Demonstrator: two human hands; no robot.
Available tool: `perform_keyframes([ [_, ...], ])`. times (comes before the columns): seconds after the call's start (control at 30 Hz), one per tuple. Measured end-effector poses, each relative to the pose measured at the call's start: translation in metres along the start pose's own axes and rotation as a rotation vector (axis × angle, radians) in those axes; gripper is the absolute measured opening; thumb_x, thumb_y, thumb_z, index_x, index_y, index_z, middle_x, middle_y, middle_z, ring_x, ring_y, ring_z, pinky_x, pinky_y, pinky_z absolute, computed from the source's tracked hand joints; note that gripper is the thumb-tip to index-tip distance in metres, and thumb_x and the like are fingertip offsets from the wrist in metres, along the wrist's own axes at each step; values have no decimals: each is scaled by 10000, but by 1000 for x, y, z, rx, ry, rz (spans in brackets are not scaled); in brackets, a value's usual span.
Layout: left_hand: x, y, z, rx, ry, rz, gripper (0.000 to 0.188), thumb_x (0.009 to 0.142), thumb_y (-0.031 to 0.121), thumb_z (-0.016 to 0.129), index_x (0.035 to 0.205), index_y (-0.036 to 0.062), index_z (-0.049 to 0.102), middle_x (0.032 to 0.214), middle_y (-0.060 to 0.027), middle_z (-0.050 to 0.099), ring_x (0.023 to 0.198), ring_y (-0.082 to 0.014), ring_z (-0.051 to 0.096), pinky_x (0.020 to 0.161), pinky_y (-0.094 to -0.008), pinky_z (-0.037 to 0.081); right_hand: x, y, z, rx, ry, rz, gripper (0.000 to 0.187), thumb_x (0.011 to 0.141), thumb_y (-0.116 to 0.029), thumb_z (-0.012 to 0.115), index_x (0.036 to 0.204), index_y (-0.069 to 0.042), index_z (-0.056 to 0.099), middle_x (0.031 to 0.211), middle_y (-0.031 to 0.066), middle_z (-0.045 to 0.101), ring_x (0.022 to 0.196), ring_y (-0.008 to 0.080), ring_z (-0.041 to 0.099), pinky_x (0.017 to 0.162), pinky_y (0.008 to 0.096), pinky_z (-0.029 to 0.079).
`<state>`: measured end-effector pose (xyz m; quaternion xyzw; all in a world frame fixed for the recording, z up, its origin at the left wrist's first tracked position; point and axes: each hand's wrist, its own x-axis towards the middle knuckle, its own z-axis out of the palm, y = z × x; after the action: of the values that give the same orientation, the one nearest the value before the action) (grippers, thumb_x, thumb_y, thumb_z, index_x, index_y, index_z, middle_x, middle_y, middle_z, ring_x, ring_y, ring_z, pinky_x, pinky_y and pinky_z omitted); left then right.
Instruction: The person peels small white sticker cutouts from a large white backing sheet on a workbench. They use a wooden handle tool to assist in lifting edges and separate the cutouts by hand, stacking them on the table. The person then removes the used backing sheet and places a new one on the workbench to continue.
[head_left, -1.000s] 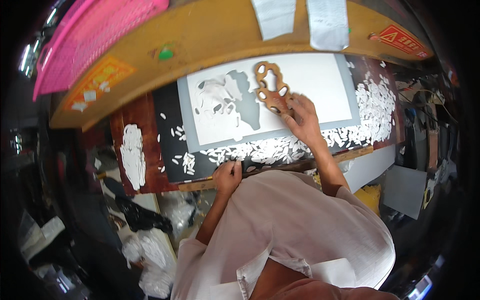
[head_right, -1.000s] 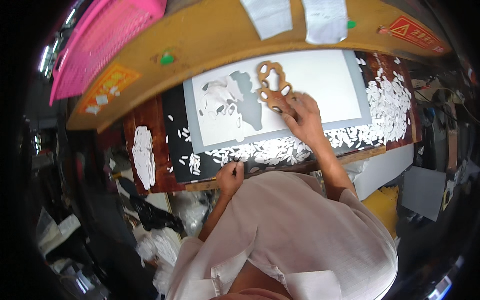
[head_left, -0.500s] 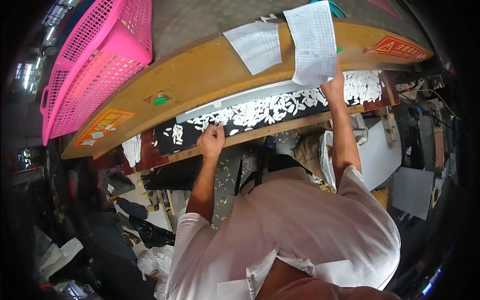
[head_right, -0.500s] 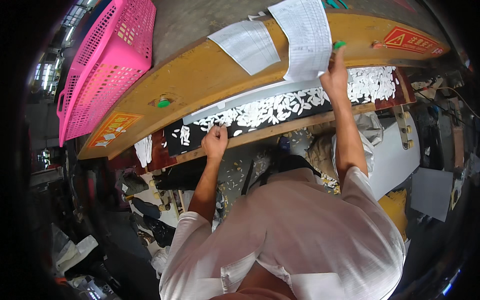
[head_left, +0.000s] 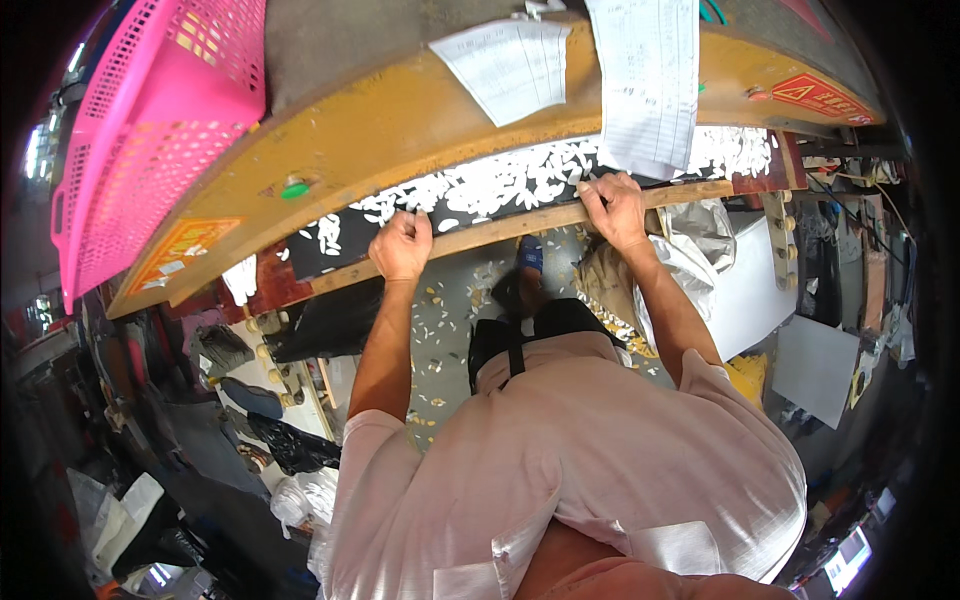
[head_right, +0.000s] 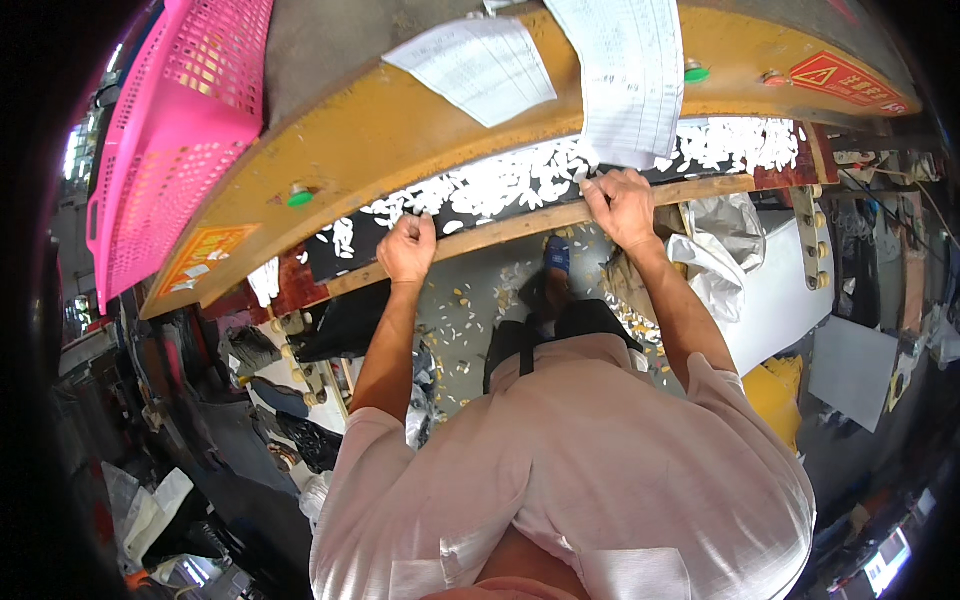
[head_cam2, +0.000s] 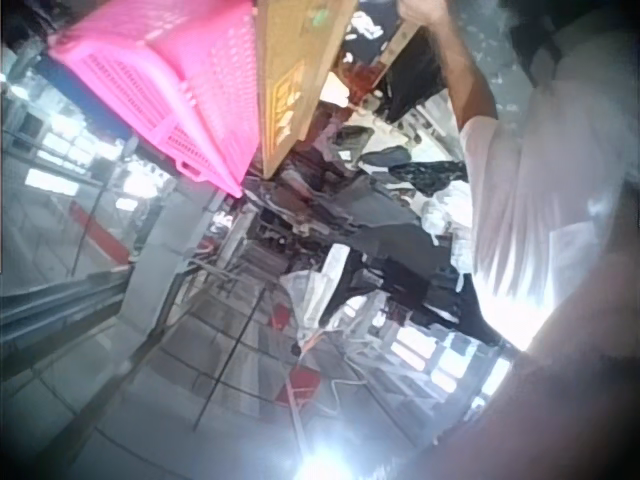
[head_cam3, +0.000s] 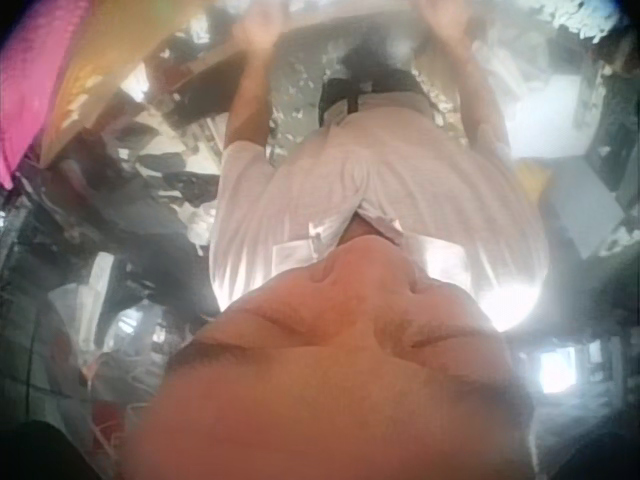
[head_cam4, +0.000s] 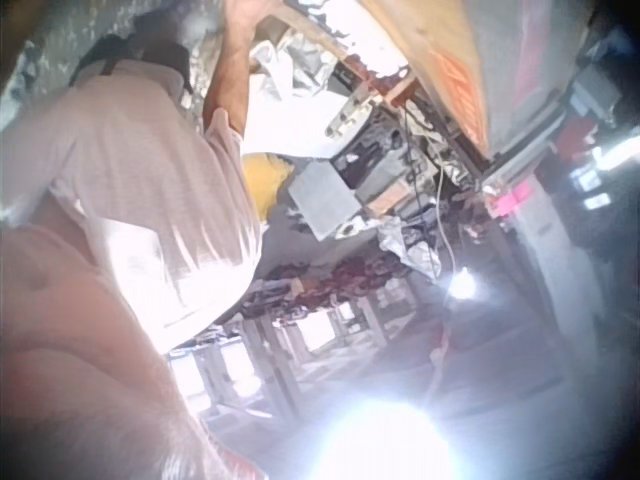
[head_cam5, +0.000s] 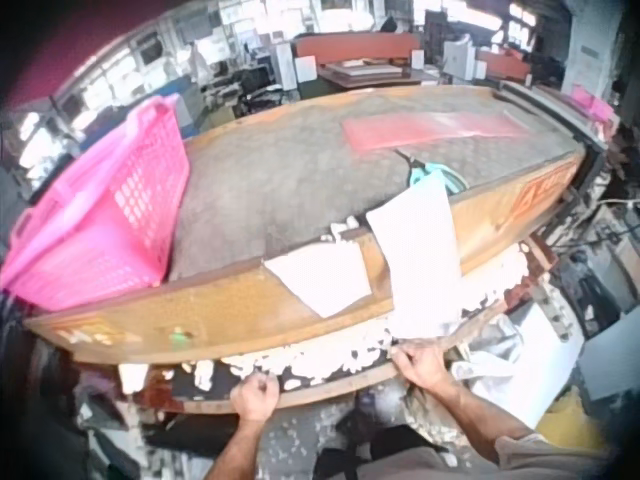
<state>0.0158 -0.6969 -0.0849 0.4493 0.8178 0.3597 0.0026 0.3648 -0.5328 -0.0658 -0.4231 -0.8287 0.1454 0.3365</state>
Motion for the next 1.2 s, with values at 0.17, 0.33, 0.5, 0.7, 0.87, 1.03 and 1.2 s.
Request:
perform_keyframes([
  [0.17,-3,4,-1,9,30,-3,327,909,362,758,716,114,669,678,-79,713,654,-345,698,622,-465,541,1,-4,-10,126,-35,-1,300,992,-299,717,849,-41,777,810,110,712,828,342,623,828,459,490],
  [0.33,-30,3,-12,-68,29,-36,313,908,344,774,722,107,685,659,-72,698,624,-318,686,614,-430,535,-22,-3,-15,89,-112,56,311,993,-293,712,834,-30,761,804,130,705,818,354,623,825,461,492],
  [0.5,-108,13,-29,-299,10,-100,322,931,260,778,709,63,651,648,-104,678,567,-318,630,605,-399,526,-75,-22,-40,319,-226,365,279,936,-302,778,971,-26,790,826,149,724,819,293,666,793,423,544],
  [0.7,-145,87,-13,-535,-157,230,332,944,135,762,690,7,591,581,-110,541,506,-225,495,526,-379,432,-36,-89,-26,140,-197,-2,609,871,-331,849,1394,-69,678,1416,246,614,1265,387,618,1085,437,515],
  [0.87,-152,119,21,-627,-22,442,278,865,100,731,651,37,565,624,-139,612,533,-349,611,510,-452,476,-53,-123,8,-232,-339,-138,735,765,-381,899,1439,-191,676,1492,209,573,1282,509,525,1090,570,481],
  [1.03,-203,106,29,-486,-81,424,230,836,107,720,643,72,600,629,-110,640,563,-335,646,517,-446,492,-86,-108,-21,145,-355,-43,624,739,-209,884,1346,-169,744,1268,130,706,1072,326,665,930,426,569],
  [1.2,-221,123,18,-431,-110,426,245,848,173,757,653,86,636,631,-73,646,553,-309,635,527,-441,498,-51,-95,-82,799,-389,503,643,809,-122,830,1437,-77,705,1059,43,761,803,106,656,751,258,565],
])
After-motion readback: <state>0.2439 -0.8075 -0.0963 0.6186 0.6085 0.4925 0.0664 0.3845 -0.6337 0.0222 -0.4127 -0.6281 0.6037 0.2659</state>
